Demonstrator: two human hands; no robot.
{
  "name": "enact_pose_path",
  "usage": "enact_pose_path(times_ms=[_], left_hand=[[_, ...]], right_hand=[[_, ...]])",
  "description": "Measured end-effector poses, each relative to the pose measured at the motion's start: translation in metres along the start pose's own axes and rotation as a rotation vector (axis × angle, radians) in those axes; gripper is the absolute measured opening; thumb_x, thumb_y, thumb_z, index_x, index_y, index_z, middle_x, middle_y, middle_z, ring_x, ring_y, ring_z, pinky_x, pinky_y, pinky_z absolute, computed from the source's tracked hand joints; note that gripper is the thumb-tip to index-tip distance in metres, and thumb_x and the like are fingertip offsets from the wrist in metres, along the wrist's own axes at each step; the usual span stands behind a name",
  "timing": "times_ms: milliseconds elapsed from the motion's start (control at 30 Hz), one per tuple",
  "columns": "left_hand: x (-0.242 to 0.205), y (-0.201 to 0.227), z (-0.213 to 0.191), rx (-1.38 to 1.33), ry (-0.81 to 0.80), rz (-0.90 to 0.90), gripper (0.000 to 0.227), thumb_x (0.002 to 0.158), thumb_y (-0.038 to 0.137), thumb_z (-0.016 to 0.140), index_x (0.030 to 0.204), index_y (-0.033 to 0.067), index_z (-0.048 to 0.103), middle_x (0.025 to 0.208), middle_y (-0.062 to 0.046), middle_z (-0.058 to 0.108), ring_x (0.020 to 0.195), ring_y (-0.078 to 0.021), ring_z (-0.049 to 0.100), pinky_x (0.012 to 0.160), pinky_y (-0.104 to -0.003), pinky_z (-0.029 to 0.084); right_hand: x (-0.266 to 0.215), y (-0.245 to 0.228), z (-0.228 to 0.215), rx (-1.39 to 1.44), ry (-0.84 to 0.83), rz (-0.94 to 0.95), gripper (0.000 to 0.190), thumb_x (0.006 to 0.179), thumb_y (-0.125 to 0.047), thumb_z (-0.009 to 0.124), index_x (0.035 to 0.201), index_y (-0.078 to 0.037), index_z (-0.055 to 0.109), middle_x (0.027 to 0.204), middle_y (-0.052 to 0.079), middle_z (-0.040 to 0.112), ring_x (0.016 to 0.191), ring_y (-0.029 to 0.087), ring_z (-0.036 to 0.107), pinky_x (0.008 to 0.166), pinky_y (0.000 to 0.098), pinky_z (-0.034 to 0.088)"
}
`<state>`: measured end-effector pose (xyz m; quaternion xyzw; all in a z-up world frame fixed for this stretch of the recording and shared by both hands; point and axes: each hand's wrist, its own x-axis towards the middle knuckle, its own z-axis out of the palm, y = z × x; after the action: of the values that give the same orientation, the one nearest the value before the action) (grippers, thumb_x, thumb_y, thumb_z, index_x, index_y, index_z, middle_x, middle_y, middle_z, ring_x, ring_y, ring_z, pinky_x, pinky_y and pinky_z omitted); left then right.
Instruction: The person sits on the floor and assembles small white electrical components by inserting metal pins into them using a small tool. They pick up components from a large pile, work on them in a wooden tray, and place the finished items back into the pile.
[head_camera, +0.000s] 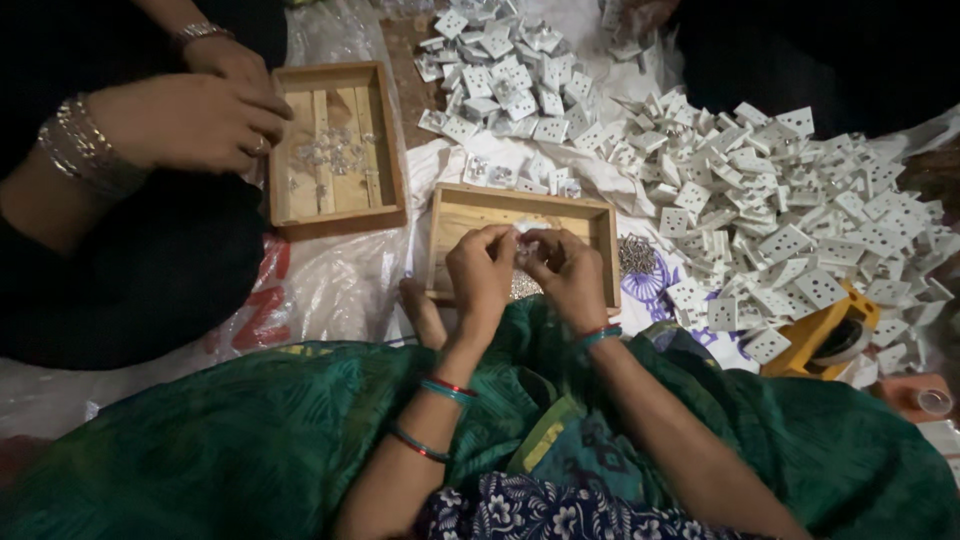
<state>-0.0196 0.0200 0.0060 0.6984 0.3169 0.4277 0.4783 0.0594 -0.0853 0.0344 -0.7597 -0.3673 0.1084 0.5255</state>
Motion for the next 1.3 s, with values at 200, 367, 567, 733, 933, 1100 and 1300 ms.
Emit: enact_pose_path(times_ms=[200,367,567,733,933,1100,1300], left_hand=[[0.003,-0.004,0.006,-0.044,-0.125,-0.139,0.023,0.084,0.016,0.08,0.101,0.0022,0.075,0.083,-0.016,0.077,0.073,-0.0196,0.077,0.066,-0.033,0.059],[-0.002,-0.02,0.016,-0.066,-0.195,-0.108,0.026,0.083,0.021,0.084,0.099,0.002,0.076,0.087,-0.014,0.079,0.077,-0.0175,0.077,0.067,-0.032,0.06],[-0.001,-0.052,0.029,-0.206,-0.349,-0.221,0.04,0.08,0.024,0.085,0.113,0.0032,0.075,0.085,-0.013,0.078,0.076,-0.0197,0.074,0.068,-0.033,0.058],[0.013,-0.081,0.037,0.149,-0.305,-0.059,0.04,0.076,0.026,0.085,0.108,0.0029,0.076,0.091,-0.02,0.078,0.086,-0.0307,0.077,0.079,-0.04,0.06],[0.002,-0.059,0.036,0.538,-0.542,-0.415,0.019,0.081,0.012,0.069,0.096,0.0047,0.08,0.107,-0.023,0.073,0.104,-0.0394,0.07,0.087,-0.046,0.058],[-0.001,-0.054,0.03,0.566,-0.536,-0.349,0.02,0.083,0.011,0.067,0.098,0.005,0.079,0.108,-0.023,0.073,0.105,-0.0404,0.071,0.088,-0.048,0.058],[-0.002,-0.047,0.018,0.495,-0.301,-0.165,0.013,0.08,0.013,0.07,0.089,0.0082,0.078,0.1,-0.022,0.072,0.096,-0.0412,0.071,0.079,-0.048,0.058]], right_hand=[[0.012,0.03,0.004,-0.146,0.101,-0.045,0.025,0.081,-0.007,0.083,0.103,0.0,0.074,0.082,0.01,0.071,0.069,0.013,0.063,0.063,0.0288,0.052],[0.006,0.038,-0.003,-0.014,-0.01,-0.012,0.025,0.086,-0.008,0.078,0.107,0.002,0.07,0.088,0.008,0.074,0.078,0.014,0.071,0.071,0.0286,0.058],[0.013,0.046,-0.027,0.317,-0.031,0.29,0.018,0.085,0.001,0.072,0.102,0.0,0.066,0.087,0.004,0.067,0.071,0.012,0.057,0.058,0.0274,0.043],[0.038,0.081,-0.061,0.361,-0.088,0.342,0.005,0.092,-0.007,0.067,0.091,-0.003,0.07,0.075,0.006,0.063,0.062,0.016,0.058,0.055,0.0289,0.045],[0.09,0.117,-0.042,-0.363,-0.52,-0.001,0.011,0.081,-0.012,0.077,0.089,-0.004,0.077,0.077,0.006,0.076,0.068,0.017,0.072,0.065,0.0339,0.057],[0.156,0.055,0.018,-0.292,-0.158,-0.145,0.015,0.094,-0.015,0.078,0.098,-0.001,0.072,0.081,0.008,0.068,0.078,0.013,0.064,0.068,0.0304,0.053],[0.148,-0.054,0.008,-0.164,-0.161,-0.153,0.033,0.092,-0.021,0.079,0.115,0.001,0.07,0.098,0.01,0.071,0.084,0.015,0.066,0.073,0.0299,0.055]])
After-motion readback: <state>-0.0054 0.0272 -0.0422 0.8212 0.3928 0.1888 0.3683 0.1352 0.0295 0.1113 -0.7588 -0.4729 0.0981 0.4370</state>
